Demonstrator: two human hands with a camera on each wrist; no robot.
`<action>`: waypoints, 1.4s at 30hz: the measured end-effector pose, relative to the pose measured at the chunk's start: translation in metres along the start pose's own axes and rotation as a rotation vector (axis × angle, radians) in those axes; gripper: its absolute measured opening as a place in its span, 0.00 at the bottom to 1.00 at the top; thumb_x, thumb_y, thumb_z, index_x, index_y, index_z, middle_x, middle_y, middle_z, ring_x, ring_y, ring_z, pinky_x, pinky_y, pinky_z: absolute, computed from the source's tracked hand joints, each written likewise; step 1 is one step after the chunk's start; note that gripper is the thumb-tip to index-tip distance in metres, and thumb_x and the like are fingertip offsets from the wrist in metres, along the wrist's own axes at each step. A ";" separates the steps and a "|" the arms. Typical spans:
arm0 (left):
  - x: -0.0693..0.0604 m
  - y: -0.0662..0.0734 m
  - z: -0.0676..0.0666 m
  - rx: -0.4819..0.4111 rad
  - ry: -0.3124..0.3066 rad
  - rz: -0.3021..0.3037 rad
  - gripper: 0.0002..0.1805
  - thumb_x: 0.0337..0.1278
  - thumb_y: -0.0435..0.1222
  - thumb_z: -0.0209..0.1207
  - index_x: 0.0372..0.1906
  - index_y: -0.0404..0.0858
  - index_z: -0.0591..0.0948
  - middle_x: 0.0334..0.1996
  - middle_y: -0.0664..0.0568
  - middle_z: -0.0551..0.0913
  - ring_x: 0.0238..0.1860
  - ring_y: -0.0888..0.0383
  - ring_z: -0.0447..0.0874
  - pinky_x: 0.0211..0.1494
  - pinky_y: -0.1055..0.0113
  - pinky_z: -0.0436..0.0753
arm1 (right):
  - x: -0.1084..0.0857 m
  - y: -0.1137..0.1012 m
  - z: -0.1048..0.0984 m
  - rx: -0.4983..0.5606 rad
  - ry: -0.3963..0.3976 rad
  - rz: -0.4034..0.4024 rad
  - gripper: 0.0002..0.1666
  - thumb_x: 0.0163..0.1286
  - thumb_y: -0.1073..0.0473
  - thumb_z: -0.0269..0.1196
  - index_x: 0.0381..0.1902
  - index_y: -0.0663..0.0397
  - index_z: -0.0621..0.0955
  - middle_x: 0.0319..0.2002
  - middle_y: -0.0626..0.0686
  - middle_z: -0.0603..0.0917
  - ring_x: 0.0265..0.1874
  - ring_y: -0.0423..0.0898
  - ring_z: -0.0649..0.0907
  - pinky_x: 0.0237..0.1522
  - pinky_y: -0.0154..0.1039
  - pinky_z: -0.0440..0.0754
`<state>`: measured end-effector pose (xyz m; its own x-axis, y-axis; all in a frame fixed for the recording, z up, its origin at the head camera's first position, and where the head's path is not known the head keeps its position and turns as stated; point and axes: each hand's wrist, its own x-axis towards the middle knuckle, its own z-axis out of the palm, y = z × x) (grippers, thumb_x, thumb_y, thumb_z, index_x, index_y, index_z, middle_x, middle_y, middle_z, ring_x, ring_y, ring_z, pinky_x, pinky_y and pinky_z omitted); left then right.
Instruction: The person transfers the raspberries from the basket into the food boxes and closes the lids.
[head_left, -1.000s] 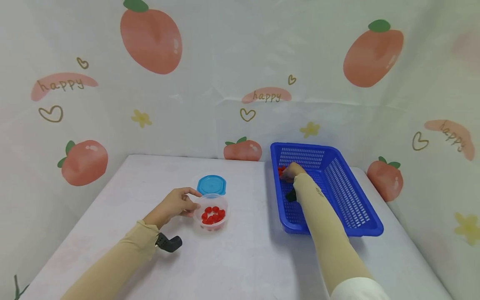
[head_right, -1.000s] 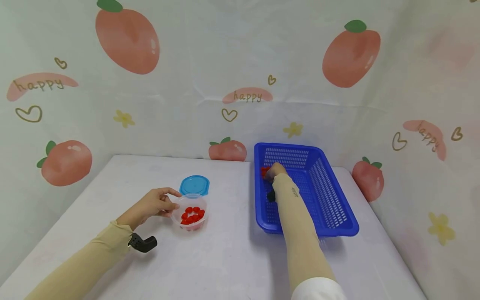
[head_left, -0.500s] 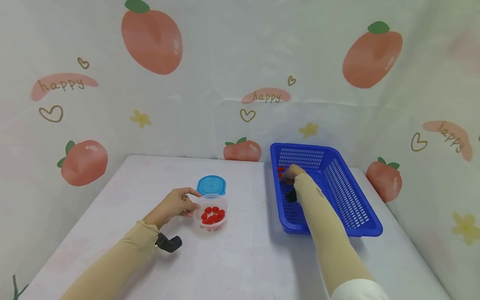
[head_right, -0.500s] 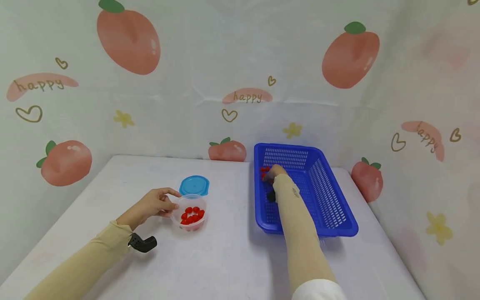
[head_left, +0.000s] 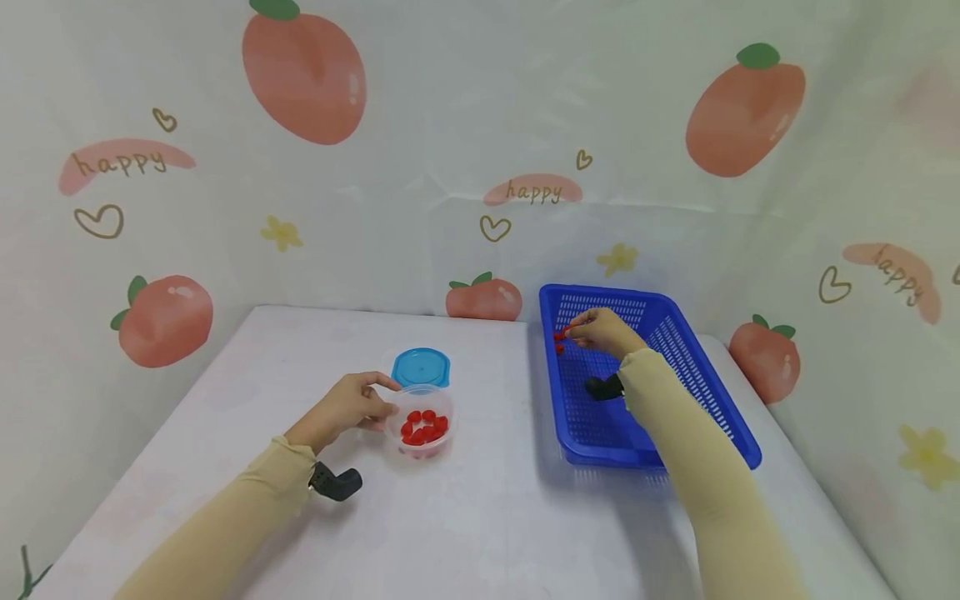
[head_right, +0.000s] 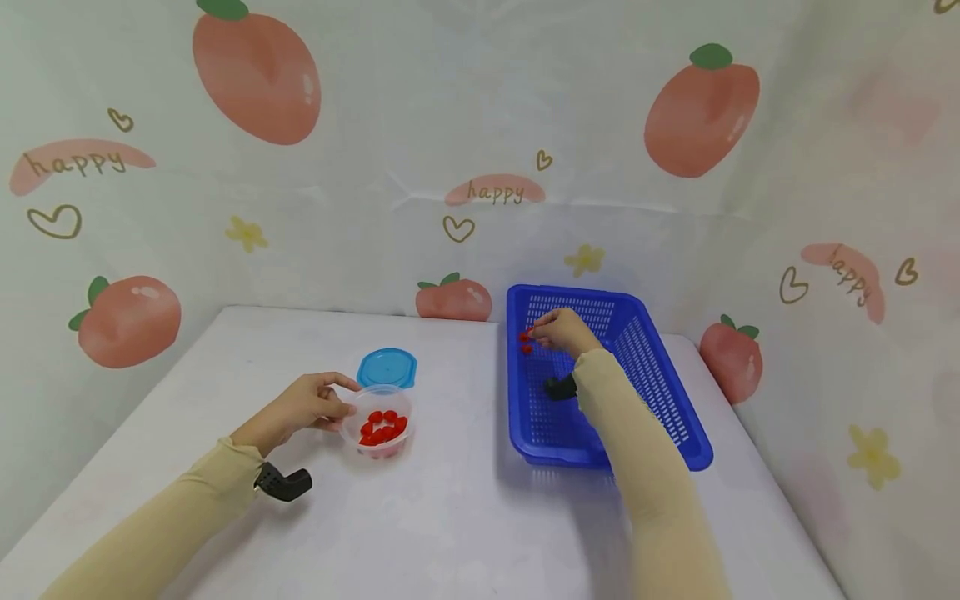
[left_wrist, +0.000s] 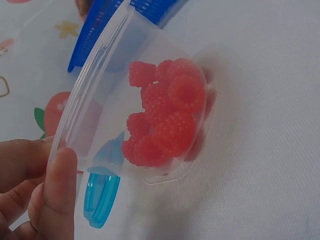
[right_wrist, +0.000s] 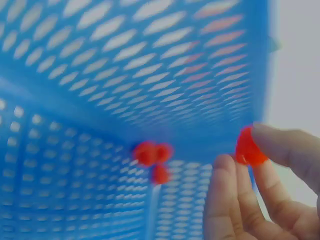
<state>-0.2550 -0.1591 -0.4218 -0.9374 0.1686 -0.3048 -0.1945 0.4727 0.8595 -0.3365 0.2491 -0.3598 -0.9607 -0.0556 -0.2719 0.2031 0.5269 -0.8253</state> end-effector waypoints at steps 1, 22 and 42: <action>0.000 0.000 0.000 0.000 -0.001 0.001 0.24 0.54 0.34 0.67 0.56 0.36 0.76 0.24 0.48 0.78 0.23 0.56 0.80 0.33 0.69 0.85 | -0.004 -0.003 -0.001 0.014 0.010 -0.018 0.19 0.68 0.64 0.61 0.54 0.68 0.73 0.47 0.58 0.78 0.36 0.41 0.81 0.45 0.33 0.83; 0.001 -0.002 -0.001 -0.001 -0.001 0.006 0.23 0.54 0.34 0.67 0.56 0.36 0.77 0.25 0.48 0.77 0.24 0.57 0.80 0.33 0.69 0.85 | -0.097 -0.054 0.042 0.260 0.093 -0.397 0.15 0.65 0.60 0.66 0.48 0.57 0.76 0.43 0.49 0.79 0.38 0.42 0.82 0.44 0.35 0.79; 0.000 0.001 0.000 0.008 -0.004 -0.002 0.24 0.54 0.34 0.66 0.57 0.36 0.76 0.24 0.48 0.78 0.24 0.57 0.80 0.33 0.69 0.85 | -0.118 -0.047 0.136 0.399 -0.008 -0.487 0.14 0.63 0.66 0.66 0.46 0.60 0.77 0.43 0.55 0.81 0.36 0.46 0.83 0.44 0.33 0.82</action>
<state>-0.2550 -0.1588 -0.4203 -0.9357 0.1710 -0.3085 -0.1944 0.4797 0.8556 -0.2068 0.1158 -0.3561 -0.9598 -0.2162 0.1789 -0.2006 0.0824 -0.9762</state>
